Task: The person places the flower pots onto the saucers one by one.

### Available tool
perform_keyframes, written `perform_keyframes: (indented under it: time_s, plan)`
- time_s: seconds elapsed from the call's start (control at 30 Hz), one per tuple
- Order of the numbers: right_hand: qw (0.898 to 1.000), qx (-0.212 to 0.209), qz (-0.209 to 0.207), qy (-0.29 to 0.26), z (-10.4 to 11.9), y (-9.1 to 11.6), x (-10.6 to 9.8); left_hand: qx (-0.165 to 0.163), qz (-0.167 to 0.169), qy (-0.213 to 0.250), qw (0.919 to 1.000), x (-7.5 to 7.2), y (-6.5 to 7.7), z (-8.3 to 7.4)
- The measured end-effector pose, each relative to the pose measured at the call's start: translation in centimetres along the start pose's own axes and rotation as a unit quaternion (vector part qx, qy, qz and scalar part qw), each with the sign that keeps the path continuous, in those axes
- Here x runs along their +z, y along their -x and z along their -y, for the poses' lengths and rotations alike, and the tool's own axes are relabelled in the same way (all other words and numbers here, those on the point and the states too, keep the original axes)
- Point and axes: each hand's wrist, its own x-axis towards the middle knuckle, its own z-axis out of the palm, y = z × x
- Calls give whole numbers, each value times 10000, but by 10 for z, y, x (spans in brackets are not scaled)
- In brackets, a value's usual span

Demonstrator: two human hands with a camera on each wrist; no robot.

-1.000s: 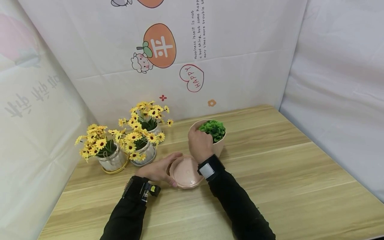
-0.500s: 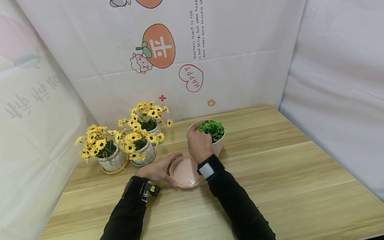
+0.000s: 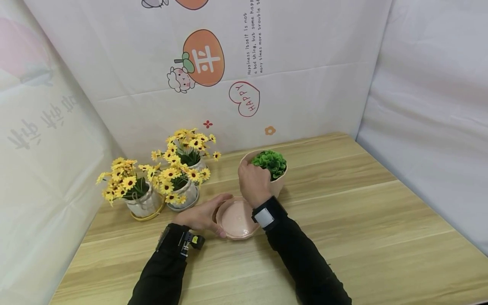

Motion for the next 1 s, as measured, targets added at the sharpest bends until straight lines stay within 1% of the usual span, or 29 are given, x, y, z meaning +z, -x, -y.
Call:
perform_keyframes:
  time_s: [0.2,0.33,0.53,0.7,0.8,0.87,1.0]
  plan:
    - [9997,-180,-146,-80,4,2,-11,-44,-43,9,10000,0,-1,1]
    - [9989,-324,-270,-181,8,6,-19,-90,-3,53,9999,0,0,0]
    - [9971,-617,-373,-243,19,13,-26,27,4,184,9998,0,0,-1]
    - [9963,-757,-346,-190,29,18,-29,-5,-18,69,10000,0,0,0]
    - [9958,-825,-358,-165,34,21,-28,65,27,154,9999,0,-1,1]
    - [9951,-873,-440,-136,37,23,-27,155,51,229,9996,0,-1,1]
    - [9932,-955,-653,-96,43,29,-28,211,96,256,9994,0,-2,3]
